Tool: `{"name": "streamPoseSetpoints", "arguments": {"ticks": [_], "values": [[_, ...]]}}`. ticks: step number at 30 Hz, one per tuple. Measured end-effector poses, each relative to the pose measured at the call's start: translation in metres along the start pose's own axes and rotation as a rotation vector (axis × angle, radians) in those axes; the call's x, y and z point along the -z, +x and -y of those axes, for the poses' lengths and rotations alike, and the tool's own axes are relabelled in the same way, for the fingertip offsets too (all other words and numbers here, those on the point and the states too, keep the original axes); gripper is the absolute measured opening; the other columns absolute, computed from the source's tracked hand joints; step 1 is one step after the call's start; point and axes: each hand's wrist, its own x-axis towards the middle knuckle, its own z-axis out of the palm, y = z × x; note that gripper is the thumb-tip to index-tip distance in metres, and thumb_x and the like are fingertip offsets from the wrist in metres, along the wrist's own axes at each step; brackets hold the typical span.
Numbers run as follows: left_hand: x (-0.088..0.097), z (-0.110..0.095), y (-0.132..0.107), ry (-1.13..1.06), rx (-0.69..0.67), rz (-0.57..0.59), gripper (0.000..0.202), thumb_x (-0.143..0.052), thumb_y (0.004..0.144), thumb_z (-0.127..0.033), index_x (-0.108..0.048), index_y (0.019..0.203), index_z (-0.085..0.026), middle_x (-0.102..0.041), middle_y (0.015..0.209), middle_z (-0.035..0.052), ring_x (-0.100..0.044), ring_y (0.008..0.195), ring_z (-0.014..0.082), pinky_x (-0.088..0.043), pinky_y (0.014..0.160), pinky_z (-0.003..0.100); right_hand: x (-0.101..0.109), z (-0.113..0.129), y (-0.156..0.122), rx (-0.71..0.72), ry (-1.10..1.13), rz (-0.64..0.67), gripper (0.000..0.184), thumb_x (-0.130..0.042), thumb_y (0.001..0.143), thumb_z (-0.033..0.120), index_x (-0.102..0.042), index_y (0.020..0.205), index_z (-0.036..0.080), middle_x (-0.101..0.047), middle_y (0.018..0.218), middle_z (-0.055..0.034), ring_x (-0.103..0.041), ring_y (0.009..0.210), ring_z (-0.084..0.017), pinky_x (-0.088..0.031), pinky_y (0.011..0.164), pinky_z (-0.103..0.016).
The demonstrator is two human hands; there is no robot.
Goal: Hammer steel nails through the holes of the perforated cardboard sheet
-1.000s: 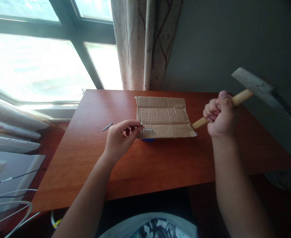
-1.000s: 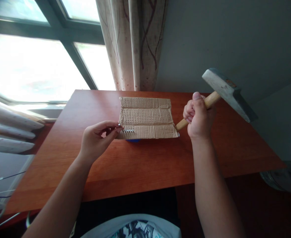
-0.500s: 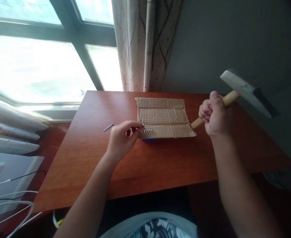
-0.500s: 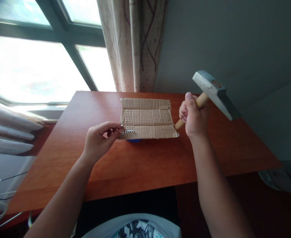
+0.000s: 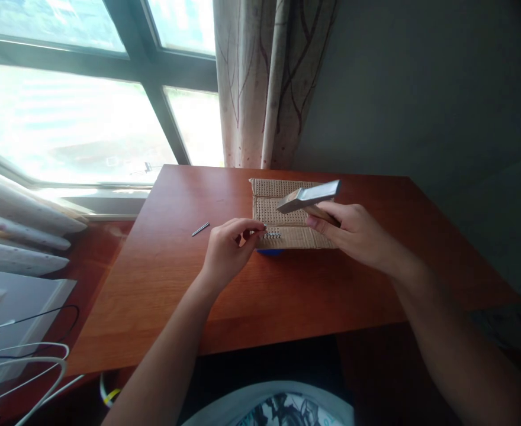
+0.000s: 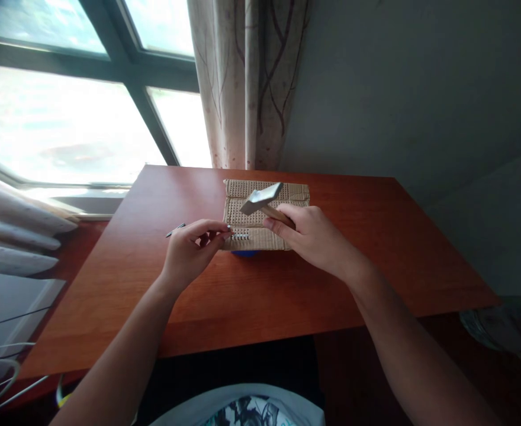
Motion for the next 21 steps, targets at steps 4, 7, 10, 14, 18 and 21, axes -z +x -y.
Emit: {"name": "streamPoseSetpoints", "arguments": {"ticks": [4,7,10,14,18,21], "values": [[0.0,-0.001,0.0,0.004,-0.006,0.006,0.009,-0.067,0.083,-0.02,-0.075,0.086,-0.02,-0.073,0.074,0.0009,-0.058,0.06,0.0112,-0.045,0.055,0.023,0.003,0.018,0.006,0.016,-0.172,0.02,0.038,-0.05,0.099,0.048,-0.047,0.072,0.022,-0.048,0.061,0.0028,-0.043,0.056,-0.013,-0.027,0.056,-0.03],[0.0,-0.002,0.0,0.006,-0.003,0.008,0.012,-0.065,0.083,-0.018,-0.075,0.088,-0.021,-0.074,0.076,0.0012,-0.058,0.061,0.0115,-0.046,0.056,0.023,0.002,0.029,0.008,0.045,-0.212,0.045,0.038,-0.05,0.099,0.048,-0.046,0.071,0.022,-0.052,0.062,0.0019,-0.045,0.057,-0.013,-0.026,0.057,-0.031],[0.001,-0.003,0.001,0.009,0.001,0.008,0.013,-0.064,0.082,-0.017,-0.075,0.088,-0.021,-0.074,0.077,0.001,-0.059,0.061,0.0115,-0.046,0.056,0.023,-0.001,0.036,0.01,0.059,-0.203,0.053,0.037,-0.048,0.1,0.047,-0.046,0.072,0.022,-0.057,0.066,0.0007,-0.048,0.059,-0.014,-0.028,0.057,-0.03],[0.001,-0.003,0.001,0.035,-0.007,0.021,0.011,-0.065,0.081,-0.018,-0.075,0.085,-0.021,-0.072,0.073,0.0002,-0.059,0.06,0.0116,-0.046,0.057,0.023,-0.006,0.035,0.011,0.03,-0.227,0.079,0.041,-0.047,0.1,0.049,-0.044,0.069,0.022,-0.056,0.064,0.0005,-0.047,0.057,-0.013,-0.026,0.056,-0.03],[0.001,-0.002,0.001,0.042,-0.012,0.029,0.011,-0.065,0.082,-0.017,-0.075,0.085,-0.021,-0.073,0.075,0.0003,-0.059,0.06,0.0115,-0.047,0.058,0.023,-0.007,0.032,0.011,0.018,-0.24,0.08,0.041,-0.047,0.099,0.049,-0.044,0.069,0.022,-0.055,0.063,0.0008,-0.046,0.057,-0.013,-0.025,0.055,-0.03],[0.001,-0.003,0.001,0.03,-0.006,0.029,0.011,-0.065,0.083,-0.017,-0.075,0.085,-0.022,-0.073,0.076,0.0004,-0.059,0.061,0.0116,-0.047,0.059,0.023,-0.004,0.035,0.01,0.032,-0.23,0.072,0.039,-0.047,0.1,0.047,-0.044,0.07,0.022,-0.056,0.065,0.0006,-0.046,0.058,-0.013,-0.026,0.056,-0.03]]}}
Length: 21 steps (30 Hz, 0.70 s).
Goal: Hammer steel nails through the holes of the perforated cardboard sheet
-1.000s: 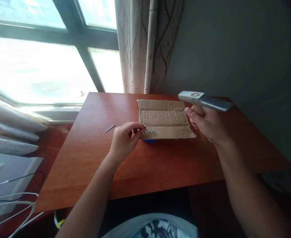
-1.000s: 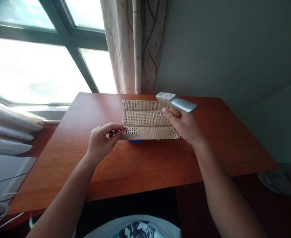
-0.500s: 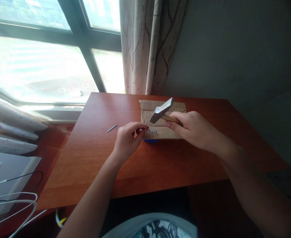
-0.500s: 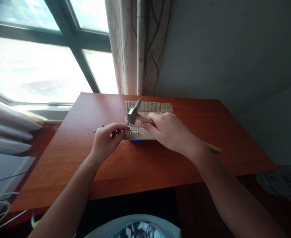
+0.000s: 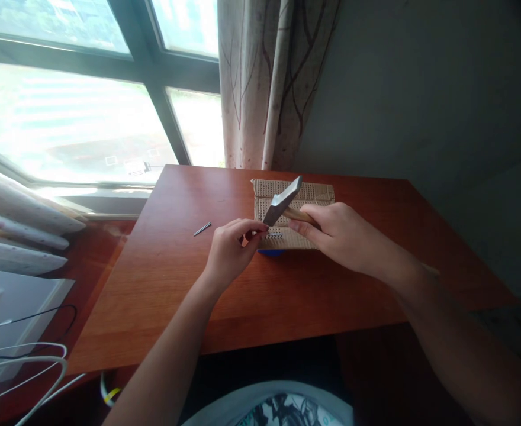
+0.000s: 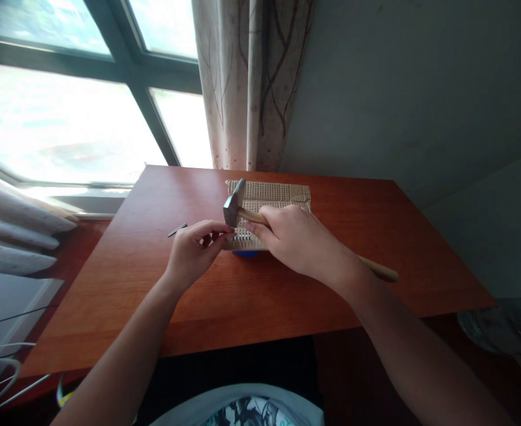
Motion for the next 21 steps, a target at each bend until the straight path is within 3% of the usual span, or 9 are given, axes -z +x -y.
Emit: {"name": "streamPoseSetpoints", "arguments": {"ticks": [11,21], "values": [[0.0018,0.0012,0.0004,0.02,-0.006,0.024,0.011,-0.066,0.082,-0.018,-0.075,0.086,-0.021,-0.071,0.071,-0.0011,-0.059,0.062,0.0115,-0.045,0.057,0.022,-0.0026,0.003,-0.0041,-0.028,0.041,0.06,0.04,-0.047,0.1,0.047,-0.044,0.069,0.022,-0.056,0.063,0.0014,-0.048,0.057,-0.013,-0.027,0.054,-0.029],[0.0013,-0.0007,0.0002,0.01,0.0,0.014,0.009,-0.065,0.083,-0.018,-0.074,0.084,-0.02,-0.071,0.073,-0.0004,-0.057,0.06,0.0105,-0.044,0.056,0.022,0.0016,0.005,-0.0042,-0.021,0.043,0.015,0.037,-0.046,0.101,0.043,-0.045,0.072,0.021,-0.054,0.064,0.0024,-0.048,0.059,-0.012,-0.028,0.057,-0.028]]}}
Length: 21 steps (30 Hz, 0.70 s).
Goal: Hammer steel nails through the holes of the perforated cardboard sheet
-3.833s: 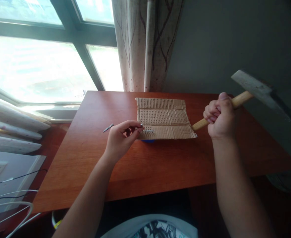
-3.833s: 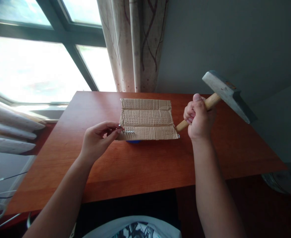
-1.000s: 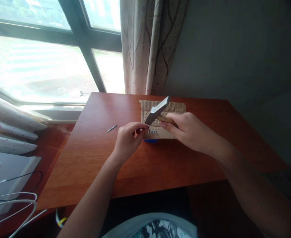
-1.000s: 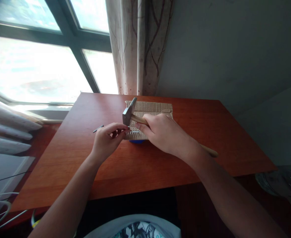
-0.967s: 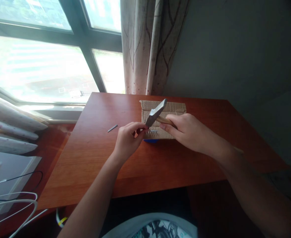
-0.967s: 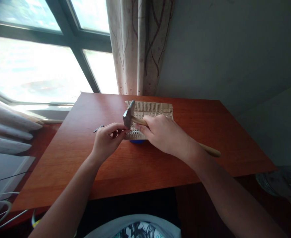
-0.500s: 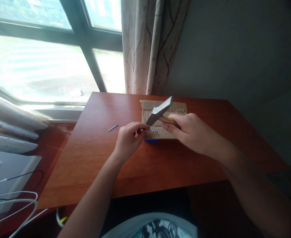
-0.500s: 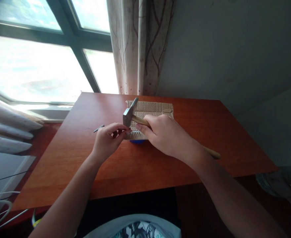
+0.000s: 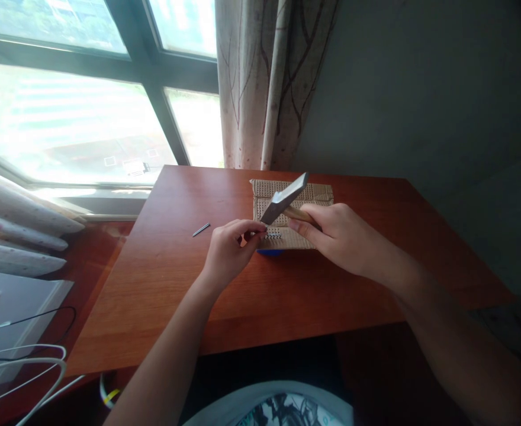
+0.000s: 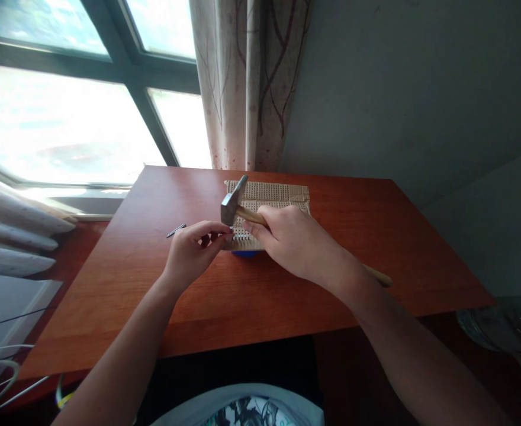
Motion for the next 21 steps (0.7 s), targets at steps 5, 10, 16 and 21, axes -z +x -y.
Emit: {"name": "streamPoseSetpoints", "arguments": {"ticks": [5,10,16,21], "values": [[0.0002,0.0005,0.0001,0.001,0.003,0.013,0.008,-0.066,0.082,-0.017,-0.074,0.084,-0.02,-0.071,0.073,-0.0011,-0.057,0.06,0.0103,-0.043,0.057,0.022,-0.0031,-0.0013,0.0014,-0.026,-0.013,0.05,0.038,-0.048,0.1,0.044,-0.046,0.07,0.021,-0.055,0.063,0.0022,-0.048,0.058,-0.012,-0.027,0.056,-0.028],[-0.0009,0.0039,-0.0003,0.003,0.002,0.046,0.012,-0.066,0.081,-0.013,-0.075,0.085,-0.021,-0.072,0.075,-0.0017,-0.057,0.061,0.0097,-0.044,0.058,0.022,-0.0033,-0.0022,0.0011,-0.033,-0.022,0.046,0.039,-0.048,0.1,0.045,-0.045,0.069,0.021,-0.055,0.063,0.0023,-0.047,0.058,-0.012,-0.026,0.055,-0.028],[-0.0002,0.0069,-0.0003,-0.071,0.026,0.048,0.012,-0.066,0.082,-0.016,-0.075,0.089,-0.02,-0.067,0.07,-0.0019,-0.054,0.06,0.0096,-0.041,0.056,0.022,-0.0036,-0.0022,0.0017,-0.042,-0.023,0.056,0.039,-0.048,0.1,0.046,-0.047,0.069,0.021,-0.057,0.064,0.0018,-0.048,0.058,-0.012,-0.026,0.055,-0.028],[0.0039,0.0085,0.002,-0.197,0.047,-0.031,0.015,-0.062,0.084,-0.018,-0.074,0.094,-0.019,-0.068,0.092,0.0036,-0.052,0.065,0.0098,-0.041,0.052,0.021,-0.0042,-0.0026,0.0018,-0.031,-0.016,0.06,0.039,-0.048,0.099,0.046,-0.048,0.07,0.021,-0.058,0.066,0.0016,-0.049,0.06,-0.012,-0.027,0.056,-0.027]]}}
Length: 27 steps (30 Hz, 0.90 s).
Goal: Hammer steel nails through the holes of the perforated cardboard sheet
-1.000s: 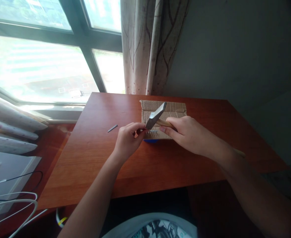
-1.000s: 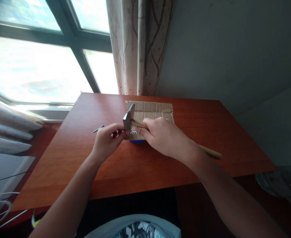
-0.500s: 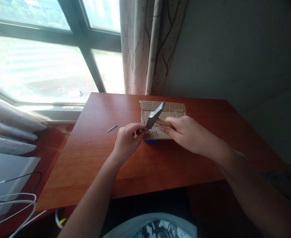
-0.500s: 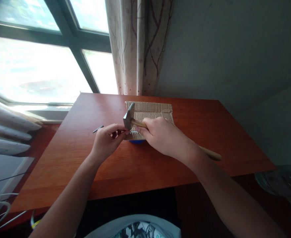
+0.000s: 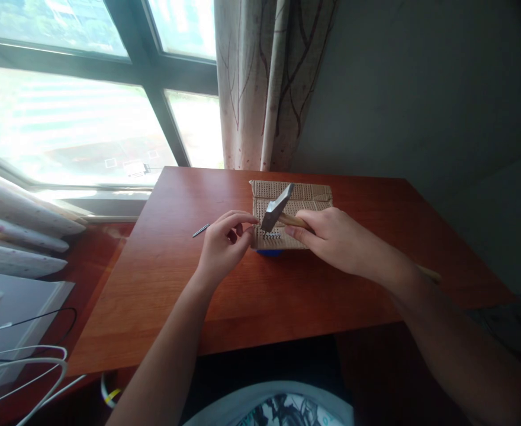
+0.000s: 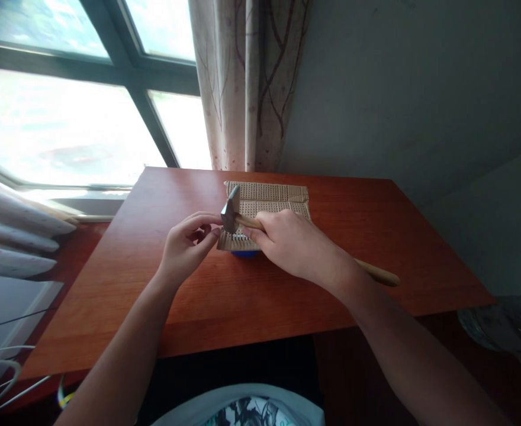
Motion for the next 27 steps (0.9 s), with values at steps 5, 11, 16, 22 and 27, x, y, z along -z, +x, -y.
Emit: {"name": "streamPoseSetpoints", "arguments": {"ticks": [5,11,16,22,27], "values": [[-0.0016,0.0043,0.0008,0.053,0.064,0.049,0.015,-0.064,0.082,-0.021,-0.075,0.092,-0.019,-0.062,0.111,0.0081,-0.053,0.071,0.0105,-0.044,0.053,0.02,0.0019,-0.0004,-0.0005,0.006,0.015,-0.009,0.04,-0.048,0.1,0.047,-0.047,0.07,0.021,-0.056,0.065,0.0025,-0.048,0.059,-0.012,-0.027,0.056,-0.028],[-0.003,0.0063,0.0004,0.072,0.089,0.102,0.017,-0.062,0.084,-0.021,-0.076,0.094,-0.019,-0.063,0.111,0.0075,-0.054,0.071,0.0103,-0.046,0.053,0.021,0.0045,0.0009,0.0021,0.011,0.023,-0.076,0.038,-0.048,0.1,0.044,-0.044,0.07,0.021,-0.052,0.063,0.0034,-0.046,0.058,-0.011,-0.027,0.056,-0.028],[-0.0028,0.0065,0.0007,0.077,0.092,0.101,0.019,-0.063,0.083,-0.023,-0.075,0.097,-0.018,-0.064,0.11,0.0075,-0.055,0.069,0.0097,-0.046,0.053,0.021,-0.0001,0.0013,0.0051,-0.011,0.026,-0.014,0.039,-0.049,0.099,0.045,-0.046,0.069,0.021,-0.054,0.064,0.0024,-0.047,0.058,-0.012,-0.027,0.055,-0.028],[-0.0028,0.0074,0.0008,0.082,0.083,0.105,0.017,-0.065,0.083,-0.024,-0.075,0.096,-0.018,-0.065,0.108,0.0077,-0.056,0.068,0.0093,-0.046,0.052,0.02,-0.0016,0.0006,0.005,-0.009,0.039,0.004,0.043,-0.046,0.099,0.05,-0.045,0.069,0.021,-0.054,0.063,0.0022,-0.046,0.057,-0.012,-0.027,0.055,-0.028],[-0.0028,0.0091,0.0003,0.079,0.068,0.106,0.017,-0.064,0.084,-0.024,-0.075,0.096,-0.019,-0.065,0.109,0.0076,-0.056,0.066,0.0085,-0.046,0.051,0.019,-0.0051,-0.0019,0.0069,-0.026,0.015,0.038,0.042,-0.045,0.099,0.051,-0.048,0.071,0.021,-0.058,0.067,0.0001,-0.05,0.06,-0.013,-0.029,0.057,-0.028]]}}
